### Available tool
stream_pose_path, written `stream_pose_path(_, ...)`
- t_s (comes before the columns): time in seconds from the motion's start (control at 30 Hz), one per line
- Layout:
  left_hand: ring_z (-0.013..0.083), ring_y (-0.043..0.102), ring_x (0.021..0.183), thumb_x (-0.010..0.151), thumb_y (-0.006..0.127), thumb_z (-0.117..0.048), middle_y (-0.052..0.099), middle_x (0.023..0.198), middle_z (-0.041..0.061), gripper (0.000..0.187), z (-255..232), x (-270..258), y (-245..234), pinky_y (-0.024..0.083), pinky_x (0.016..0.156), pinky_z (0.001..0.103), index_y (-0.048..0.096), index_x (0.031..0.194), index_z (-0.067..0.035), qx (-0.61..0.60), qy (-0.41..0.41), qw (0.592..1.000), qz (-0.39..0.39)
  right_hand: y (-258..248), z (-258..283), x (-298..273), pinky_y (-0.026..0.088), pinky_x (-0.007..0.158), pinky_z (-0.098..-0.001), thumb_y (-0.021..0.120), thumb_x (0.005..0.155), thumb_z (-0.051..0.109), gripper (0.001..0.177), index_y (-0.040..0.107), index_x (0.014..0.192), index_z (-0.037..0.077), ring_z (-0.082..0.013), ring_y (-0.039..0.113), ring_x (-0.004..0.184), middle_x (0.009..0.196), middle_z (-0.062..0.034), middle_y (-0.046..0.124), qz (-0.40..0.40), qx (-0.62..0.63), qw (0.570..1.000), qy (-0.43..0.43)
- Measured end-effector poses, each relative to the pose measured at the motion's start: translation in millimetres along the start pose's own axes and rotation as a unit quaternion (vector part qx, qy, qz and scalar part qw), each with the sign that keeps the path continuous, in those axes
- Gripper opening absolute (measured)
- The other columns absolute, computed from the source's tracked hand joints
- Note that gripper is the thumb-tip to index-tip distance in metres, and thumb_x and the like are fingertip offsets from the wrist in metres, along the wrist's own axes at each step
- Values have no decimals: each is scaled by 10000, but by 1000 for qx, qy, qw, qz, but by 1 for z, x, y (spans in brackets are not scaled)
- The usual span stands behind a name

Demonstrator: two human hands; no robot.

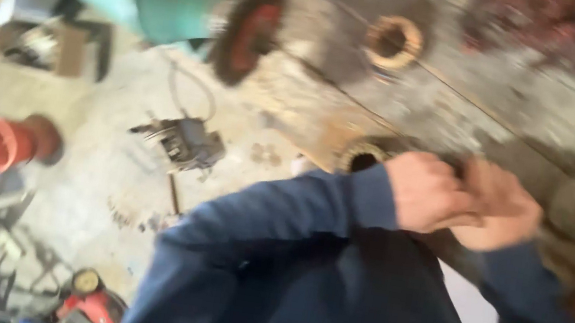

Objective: The person winds a thin wire around a cylindrical core to form a coil. They use pliers to cut the wire and tuck the ends into the winding. The person also handles a second coil and a bundle of copper wire on the workbench.

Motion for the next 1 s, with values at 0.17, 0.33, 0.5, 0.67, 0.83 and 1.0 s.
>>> stream_pose_path(0.17, 261, 671, 821, 1029, 605, -412, 670, 824, 50, 213, 61, -26, 0, 539, 725, 382, 680, 1030, -212, -36, -137, 984, -108, -14, 9, -1, 551, 662, -500, 757, 824, 405, 384, 656, 1098, 155, -350, 705, 834, 967, -100, 709, 77, -16, 991, 107)
stream_pose_path(0.33, 270, 646, 982, 1032, 618, -370, 681, 1040, 70, 220, 82, -45, -9, 544, 865, 365, 668, 1109, -170, -11, -169, 976, -138, 5, 5, -3, 548, 683, -474, 753, 931, 497, 432, 601, 1016, 101, -322, 706, 777, 905, -95, 698, 98, -80, 988, 87)
stream_pose_path(0.5, 305, 646, 1209, 906, 678, -356, 716, 1083, 29, 224, 73, -50, -36, 506, 1035, 506, 708, 1028, -171, 165, -133, 961, -178, 5, -9, 13, 514, 761, -533, 795, 846, 376, 417, 596, 1065, 83, -374, 646, 893, 957, -160, 635, 22, -70, 996, 45)
stream_pose_path(0.67, 166, 607, 804, 1094, 516, -412, 682, 806, 80, 444, 150, -73, 50, 544, 756, 348, 751, 948, -65, -253, -374, 876, -167, 10, -32, 14, 516, 756, -543, 770, 809, 250, 450, 597, 1173, 51, -424, 640, 935, 1025, -195, 637, -9, 47, 996, 71)
stream_pose_path(0.83, 112, 664, 742, 1087, 444, -441, 759, 799, 56, 561, 136, -61, 47, 548, 738, 329, 773, 931, -14, -432, -405, 785, -182, 4, -34, 21, 511, 700, -545, 792, 759, 235, 488, 611, 1171, 46, -427, 641, 890, 1003, -204, 646, -8, 53, 993, 108)
stream_pose_path(1.0, 288, 676, 864, 1109, 428, -270, 697, 938, 165, 419, 81, -44, -18, 528, 811, 357, 702, 996, 26, -200, -275, 912, -231, 11, -24, 28, 507, 696, -559, 766, 740, 214, 405, 574, 1053, 44, -420, 649, 906, 948, -180, 641, 20, 46, 993, 110)
Point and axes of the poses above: each hand's wrist, its own x-axis towards the middle knuckle, its own y-axis out of the palm, z = x × y, the point moved 7 cm from there along x, towards the middle knuckle
